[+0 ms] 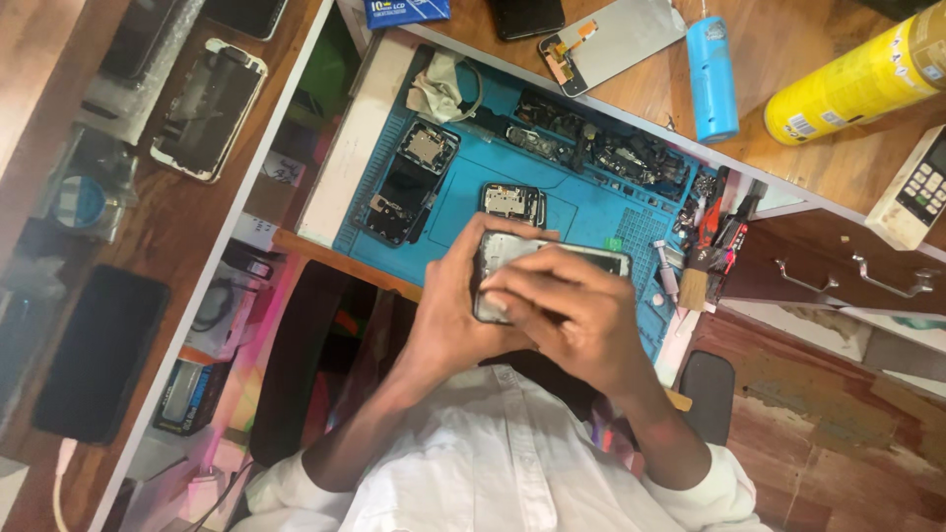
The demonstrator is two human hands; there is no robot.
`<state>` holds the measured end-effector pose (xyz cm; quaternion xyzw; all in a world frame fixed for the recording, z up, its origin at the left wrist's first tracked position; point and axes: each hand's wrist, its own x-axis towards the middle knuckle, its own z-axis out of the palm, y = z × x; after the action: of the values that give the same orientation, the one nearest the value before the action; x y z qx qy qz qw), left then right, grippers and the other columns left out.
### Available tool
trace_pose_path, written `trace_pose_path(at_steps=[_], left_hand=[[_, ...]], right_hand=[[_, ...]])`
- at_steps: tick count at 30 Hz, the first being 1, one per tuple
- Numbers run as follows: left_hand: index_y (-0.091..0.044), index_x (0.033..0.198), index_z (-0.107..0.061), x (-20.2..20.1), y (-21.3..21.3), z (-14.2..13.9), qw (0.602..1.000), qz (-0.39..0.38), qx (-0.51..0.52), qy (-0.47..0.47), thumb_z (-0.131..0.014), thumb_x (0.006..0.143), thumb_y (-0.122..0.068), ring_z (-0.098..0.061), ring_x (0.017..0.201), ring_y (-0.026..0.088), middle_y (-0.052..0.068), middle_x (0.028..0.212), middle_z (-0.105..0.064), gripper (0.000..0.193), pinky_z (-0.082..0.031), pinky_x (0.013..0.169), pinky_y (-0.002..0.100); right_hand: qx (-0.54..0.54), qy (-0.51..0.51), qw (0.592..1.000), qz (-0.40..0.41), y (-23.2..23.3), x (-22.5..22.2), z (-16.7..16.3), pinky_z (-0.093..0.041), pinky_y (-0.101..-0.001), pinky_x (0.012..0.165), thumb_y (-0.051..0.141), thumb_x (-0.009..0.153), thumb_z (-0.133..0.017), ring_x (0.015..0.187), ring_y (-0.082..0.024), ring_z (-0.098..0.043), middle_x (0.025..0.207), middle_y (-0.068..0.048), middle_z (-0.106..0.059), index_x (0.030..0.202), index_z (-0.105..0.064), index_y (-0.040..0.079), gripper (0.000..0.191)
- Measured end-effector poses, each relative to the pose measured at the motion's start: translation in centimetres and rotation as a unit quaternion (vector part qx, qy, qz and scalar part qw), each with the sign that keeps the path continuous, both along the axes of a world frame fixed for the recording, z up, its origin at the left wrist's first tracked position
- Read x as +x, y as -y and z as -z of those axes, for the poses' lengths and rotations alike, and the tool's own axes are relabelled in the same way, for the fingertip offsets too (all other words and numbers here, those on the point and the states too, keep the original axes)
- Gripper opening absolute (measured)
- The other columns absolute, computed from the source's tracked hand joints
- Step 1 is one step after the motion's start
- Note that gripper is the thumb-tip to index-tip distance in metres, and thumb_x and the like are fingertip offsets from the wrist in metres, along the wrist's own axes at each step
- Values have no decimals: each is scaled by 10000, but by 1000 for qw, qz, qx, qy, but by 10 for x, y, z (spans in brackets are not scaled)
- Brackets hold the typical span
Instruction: The person holds a disassembled smartphone and uses their fingers to peel off a black protective film from the screen. They then flip the device over and continue to peel off a similar film from the back panel, handling the phone with both hands throughout the process.
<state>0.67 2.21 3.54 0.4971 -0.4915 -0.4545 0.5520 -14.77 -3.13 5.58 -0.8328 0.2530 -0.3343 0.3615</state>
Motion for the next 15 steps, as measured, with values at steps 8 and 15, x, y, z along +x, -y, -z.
trace_pose_path(at_steps=[8,15], left_hand=[[-63,1270,-533,-2,-1,-1,1000,-3,-3,6,-874,679,-73,-780,1114,205,97,1270,-762,682,-644,925,327],[-68,1237,-508,-5,2,2,999,-26,-17,44,-920,666,-100,-785,1092,201,93,1236,-766,705,-638,888,328]], right_hand=[[5,-7,998,55,-3,1,-2,-573,-279,708,79,887,-807,832,-173,-724,1012,-81,-729,1068,-760,14,198],[27,-2,998,-48,5,-9,-4,-598,-272,743,73,879,-808,870,-156,-741,995,-60,-750,1054,-776,40,181]])
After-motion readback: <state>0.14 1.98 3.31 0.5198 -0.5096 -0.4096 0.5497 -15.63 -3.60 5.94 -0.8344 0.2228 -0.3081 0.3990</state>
